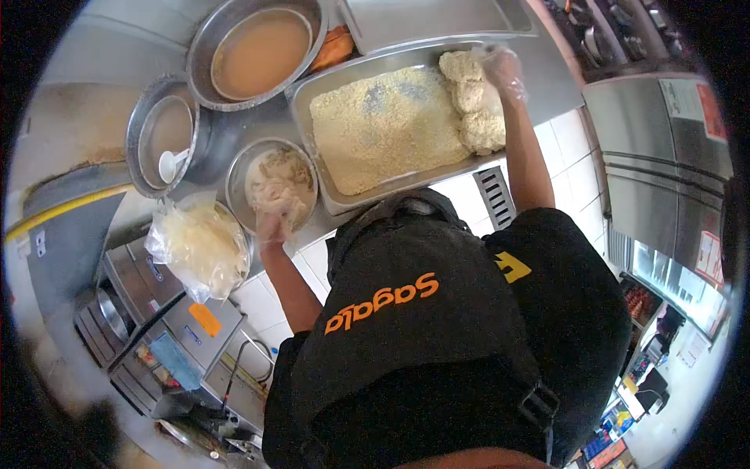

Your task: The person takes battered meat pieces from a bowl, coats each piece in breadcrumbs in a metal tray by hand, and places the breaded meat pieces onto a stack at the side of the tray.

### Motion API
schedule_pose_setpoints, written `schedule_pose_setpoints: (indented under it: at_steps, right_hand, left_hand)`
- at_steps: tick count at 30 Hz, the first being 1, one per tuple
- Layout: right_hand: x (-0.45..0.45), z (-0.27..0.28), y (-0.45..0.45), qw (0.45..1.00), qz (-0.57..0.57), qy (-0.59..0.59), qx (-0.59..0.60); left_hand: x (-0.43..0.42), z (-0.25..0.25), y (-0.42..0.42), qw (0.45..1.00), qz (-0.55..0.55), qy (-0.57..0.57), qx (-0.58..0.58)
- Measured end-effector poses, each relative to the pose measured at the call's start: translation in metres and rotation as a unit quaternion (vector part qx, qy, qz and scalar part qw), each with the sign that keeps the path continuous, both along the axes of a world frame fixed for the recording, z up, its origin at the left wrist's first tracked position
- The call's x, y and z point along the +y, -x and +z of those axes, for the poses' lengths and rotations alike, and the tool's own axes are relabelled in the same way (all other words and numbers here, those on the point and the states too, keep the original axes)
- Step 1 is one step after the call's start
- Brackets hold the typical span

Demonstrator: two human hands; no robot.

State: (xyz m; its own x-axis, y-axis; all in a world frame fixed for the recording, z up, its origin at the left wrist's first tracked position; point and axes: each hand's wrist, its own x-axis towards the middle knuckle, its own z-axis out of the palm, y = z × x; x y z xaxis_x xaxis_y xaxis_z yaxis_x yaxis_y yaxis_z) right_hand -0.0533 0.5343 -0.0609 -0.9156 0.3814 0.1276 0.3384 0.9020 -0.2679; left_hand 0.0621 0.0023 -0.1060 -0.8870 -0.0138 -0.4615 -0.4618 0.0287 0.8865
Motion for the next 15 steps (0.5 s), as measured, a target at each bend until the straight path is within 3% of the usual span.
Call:
schedule_pose_setpoints:
  at_steps: [2, 3, 4, 5, 6, 7, 9, 11, 14, 15]
  right_hand:
    - [-0.042, 0.005, -0.007, 0.995, 0.056, 0.055, -0.056]
    - [-0.040, -0.058, -0.003, 0.976, 0.082, 0.172, -0.101]
    - [-0.086, -0.025, -0.016, 0.958, 0.121, 0.194, -0.171]
    - [-0.105, -0.047, -0.013, 0.930, 0.207, 0.185, -0.240]
    - [-0.121, -0.080, -0.019, 0.888, 0.294, 0.174, -0.307]
    - [-0.133, -0.111, -0.030, 0.851, 0.382, 0.231, -0.276]
    - [-0.160, -0.130, -0.034, 0.845, 0.398, 0.273, -0.230]
    - [-0.196, -0.123, -0.031, 0.912, 0.257, 0.242, -0.210]
    - [-0.233, -0.104, -0.009, 0.857, 0.310, 0.304, -0.278]
    - [-0.249, -0.108, -0.009, 0.786, 0.260, 0.478, -0.291]
  left_hand:
    - [-0.012, -0.002, 0.005, 0.968, -0.103, 0.201, 0.113]
    - [-0.021, -0.011, 0.008, 0.937, -0.154, 0.276, 0.150]
    - [-0.033, -0.026, 0.010, 0.897, -0.203, 0.347, 0.185]
    - [-0.038, -0.034, 0.012, 0.848, -0.250, 0.414, 0.217]
    - [-0.033, -0.031, 0.013, 0.838, -0.233, 0.457, 0.187]
    - [-0.025, -0.023, 0.015, 0.823, -0.214, 0.502, 0.156]
    - [-0.029, -0.024, 0.019, 0.795, -0.182, 0.564, 0.131]
    - [-0.037, -0.035, 0.018, 0.777, -0.162, 0.589, 0.155]
    - [-0.020, -0.004, 0.021, 0.772, -0.135, 0.580, 0.223]
    - [-0.007, 0.016, 0.022, 0.782, -0.117, 0.564, 0.238]
